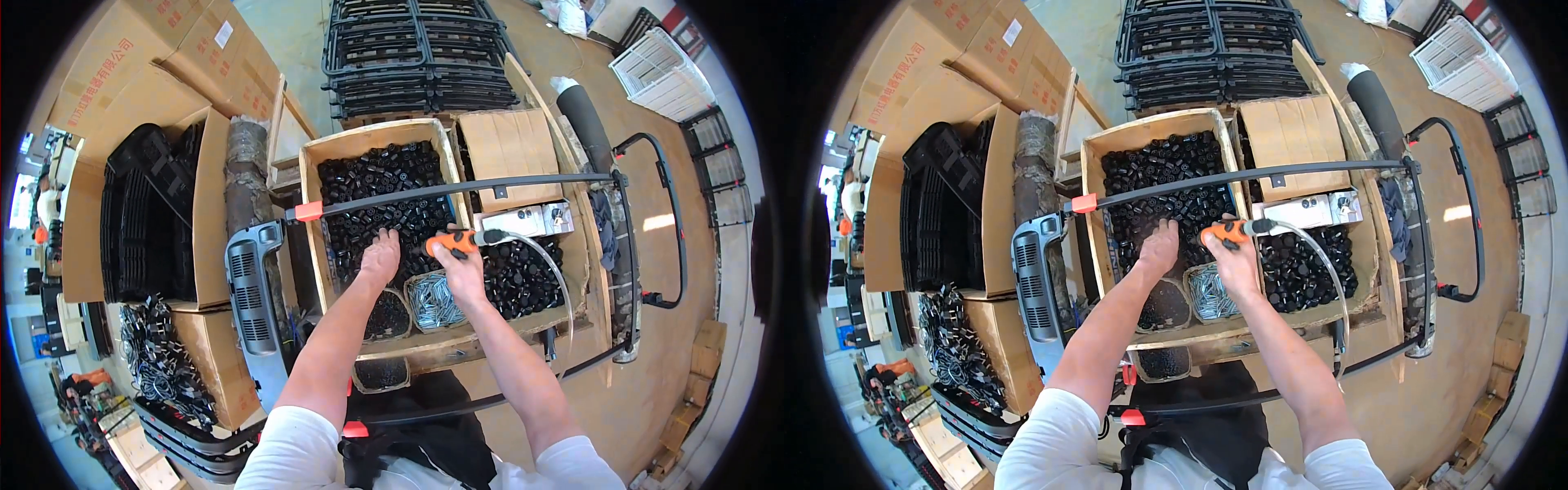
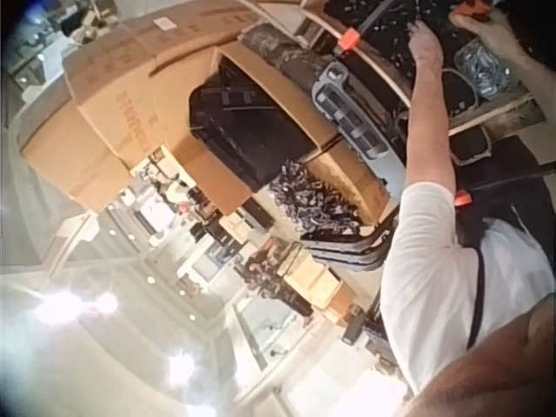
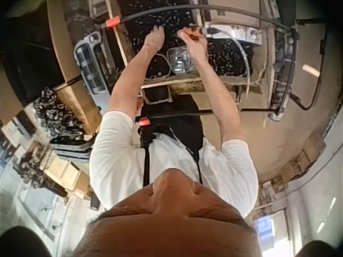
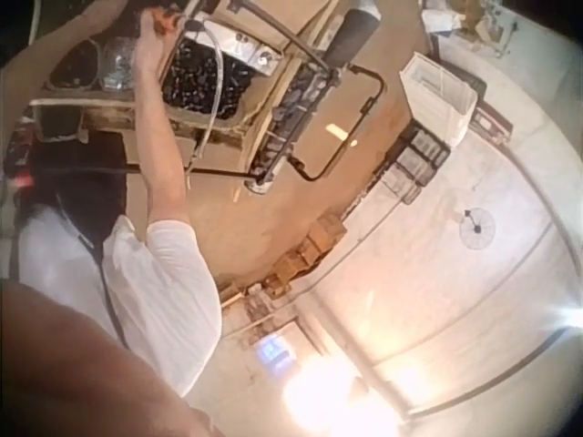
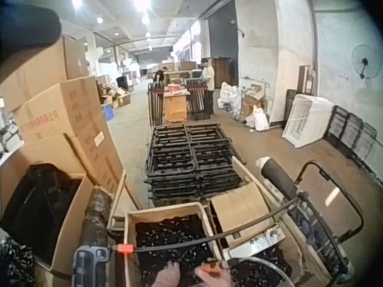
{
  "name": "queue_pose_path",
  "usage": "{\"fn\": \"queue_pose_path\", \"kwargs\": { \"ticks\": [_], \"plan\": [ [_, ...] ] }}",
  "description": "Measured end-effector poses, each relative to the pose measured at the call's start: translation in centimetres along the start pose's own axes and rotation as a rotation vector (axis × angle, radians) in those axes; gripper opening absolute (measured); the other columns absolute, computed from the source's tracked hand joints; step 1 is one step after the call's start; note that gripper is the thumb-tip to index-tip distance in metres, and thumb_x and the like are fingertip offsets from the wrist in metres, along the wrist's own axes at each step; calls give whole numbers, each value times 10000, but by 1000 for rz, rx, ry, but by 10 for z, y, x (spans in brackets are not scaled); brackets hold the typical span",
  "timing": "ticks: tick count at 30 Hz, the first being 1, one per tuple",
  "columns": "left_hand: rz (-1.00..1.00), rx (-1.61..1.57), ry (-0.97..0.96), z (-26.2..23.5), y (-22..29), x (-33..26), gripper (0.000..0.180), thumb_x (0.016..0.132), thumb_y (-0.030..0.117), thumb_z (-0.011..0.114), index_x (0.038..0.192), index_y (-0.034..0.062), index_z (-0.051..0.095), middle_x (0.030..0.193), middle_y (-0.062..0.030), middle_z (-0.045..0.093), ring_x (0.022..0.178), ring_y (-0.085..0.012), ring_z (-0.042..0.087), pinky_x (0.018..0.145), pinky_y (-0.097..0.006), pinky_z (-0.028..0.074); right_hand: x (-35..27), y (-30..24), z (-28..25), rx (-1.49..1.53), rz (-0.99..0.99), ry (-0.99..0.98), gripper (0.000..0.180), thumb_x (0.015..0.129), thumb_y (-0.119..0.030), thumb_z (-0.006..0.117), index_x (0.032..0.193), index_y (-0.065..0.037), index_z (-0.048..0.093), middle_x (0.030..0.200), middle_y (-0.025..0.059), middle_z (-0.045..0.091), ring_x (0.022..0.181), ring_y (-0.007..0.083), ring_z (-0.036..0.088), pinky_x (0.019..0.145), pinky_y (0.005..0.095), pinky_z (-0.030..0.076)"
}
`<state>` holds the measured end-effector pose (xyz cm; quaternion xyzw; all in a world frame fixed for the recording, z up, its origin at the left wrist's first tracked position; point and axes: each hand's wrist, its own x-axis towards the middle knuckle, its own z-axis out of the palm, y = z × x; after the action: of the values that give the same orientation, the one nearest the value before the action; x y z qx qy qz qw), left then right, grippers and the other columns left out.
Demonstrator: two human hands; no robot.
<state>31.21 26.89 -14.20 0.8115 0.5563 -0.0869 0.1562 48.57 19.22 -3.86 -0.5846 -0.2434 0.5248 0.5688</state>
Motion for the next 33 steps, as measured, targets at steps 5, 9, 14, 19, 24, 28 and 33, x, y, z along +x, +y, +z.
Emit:
{"fn": "queue_pose_path", "kwargs": {
  "ticks": [5, 9, 14, 19, 24, 28, 33],
  "plan": [
    [-148, -107, -46, -6, -1, -2, 421, 949, 97, 637, 1340, -5, 521, 1463, -288, 550, 1102, -378, 736, 914, -428, 630, 49, 43, -6, -317, 223, -75, 433, 1003, -199, 735, 1349, 16, 591, 1163, 98, 702, 1013, 161, 682, 925, 326, 565],
    [-461, -1432, -8, -30, -38, -46, 333, 976, 159, 664, 1248, -23, 600, 921, -105, 692, 796, -246, 734, 702, -323, 603, 31, 27, -10, -480, 461, -317, 305, 1025, -235, 667, 1146, 41, 716, 930, 60, 734, 842, 171, 716, 776, 357, 610],
    [-377, -2141, -55, -77, -36, -113, 287, 1062, 142, 546, 1314, 13, 592, 1044, -80, 658, 862, -205, 689, 727, -331, 584, -31, 57, -54, -1484, -303, -705, 221, 923, -175, 642, 1023, -2, 735, 941, 182, 744, 863, 318, 741, 797, 426, 612],
    [-344, -2238, -46, -86, -19, -156, 311, 1113, 151, 472, 1377, 18, 570, 1054, -71, 633, 887, -179, 644, 728, -321, 539, -32, 73, -63, -1703, -438, -892, 197, 940, -94, 541, 988, -22, 719, 1001, 181, 729, 956, 363, 735, 839, 470, 610],
    [-372, -2077, 11, -75, -9, -196, 349, 1139, 284, 524, 1365, 28, 598, 1011, -31, 670, 807, -109, 619, 680, -243, 505, -28, 53, -51, -1637, -357, -890, 215, 900, -65, 541, 1001, 29, 706, 993, 286, 734, 954, 406, 749, 866, 493, 601],
    [-396, -1940, -37, -63, -7, -219, 297, 1118, 320, 580, 1291, 109, 696, 940, 39, 637, 773, -54, 572, 666, -223, 479, -21, 56, -54, -1537, -208, -722, 204, 948, -103, 554, 1023, 42, 676, 1015, 328, 718, 1007, 473, 711, 905, 558, 563],
    [-391, -1880, -113, -57, -5, -235, 302, 1111, 310, 597, 1324, 111, 680, 926, 40, 639, 775, -52, 564, 683, -223, 475, -27, 39, -44, -1252, -65, -569, 273, 957, -208, 645, 1007, 53, 710, 1033, 286, 749, 991, 403, 742, 920, 495, 570]
  ]
}}
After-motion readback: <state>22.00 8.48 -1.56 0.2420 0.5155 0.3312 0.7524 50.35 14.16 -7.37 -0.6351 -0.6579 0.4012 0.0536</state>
